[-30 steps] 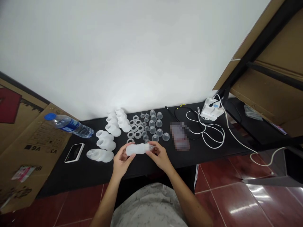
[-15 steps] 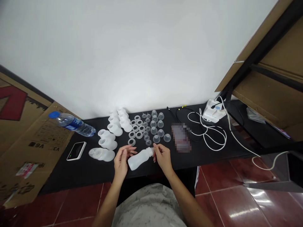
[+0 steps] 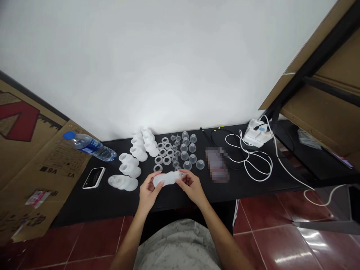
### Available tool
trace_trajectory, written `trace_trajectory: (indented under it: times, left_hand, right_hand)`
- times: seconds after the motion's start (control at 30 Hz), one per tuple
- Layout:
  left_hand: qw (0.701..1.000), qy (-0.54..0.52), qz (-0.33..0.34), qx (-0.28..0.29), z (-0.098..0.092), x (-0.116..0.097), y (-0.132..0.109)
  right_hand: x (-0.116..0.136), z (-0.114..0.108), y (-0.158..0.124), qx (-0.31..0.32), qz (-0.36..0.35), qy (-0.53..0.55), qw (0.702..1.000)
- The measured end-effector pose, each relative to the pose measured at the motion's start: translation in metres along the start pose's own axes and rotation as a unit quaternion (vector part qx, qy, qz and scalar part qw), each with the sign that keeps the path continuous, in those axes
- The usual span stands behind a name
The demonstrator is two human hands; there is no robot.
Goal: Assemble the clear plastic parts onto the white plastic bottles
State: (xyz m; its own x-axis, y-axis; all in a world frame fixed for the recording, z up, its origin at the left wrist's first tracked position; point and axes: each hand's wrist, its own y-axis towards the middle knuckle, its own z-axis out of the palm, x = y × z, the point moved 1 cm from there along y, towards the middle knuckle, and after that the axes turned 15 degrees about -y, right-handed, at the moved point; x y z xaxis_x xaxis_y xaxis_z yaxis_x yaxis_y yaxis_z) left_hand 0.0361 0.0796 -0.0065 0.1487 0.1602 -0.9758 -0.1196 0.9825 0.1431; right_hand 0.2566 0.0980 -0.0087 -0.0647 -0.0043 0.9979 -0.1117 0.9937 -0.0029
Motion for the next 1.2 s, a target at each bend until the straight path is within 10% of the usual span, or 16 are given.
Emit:
trace_trajectory:
  times: [0.47, 0.87, 1.2]
  left_hand:
    - [0.996, 0.058, 0.064, 0.016, 0.001, -0.001, -0.01]
    - [0.999, 0.018, -0.032, 0.037, 0.001, -0.004, 0.003]
    - [0.994, 0.077, 0.048, 0.056, 0.001, 0.003, -0.006]
  right_hand:
    - [0.005, -0.003, -0.006, 0.005, 0.008, -0.014, 1.0]
    - [0.013, -0.001, -0.005, 0.005, -0.006, -0.046, 0.999]
    - [0.007, -0.003, -0.006, -0.013, 0.012, -0.071, 0.997]
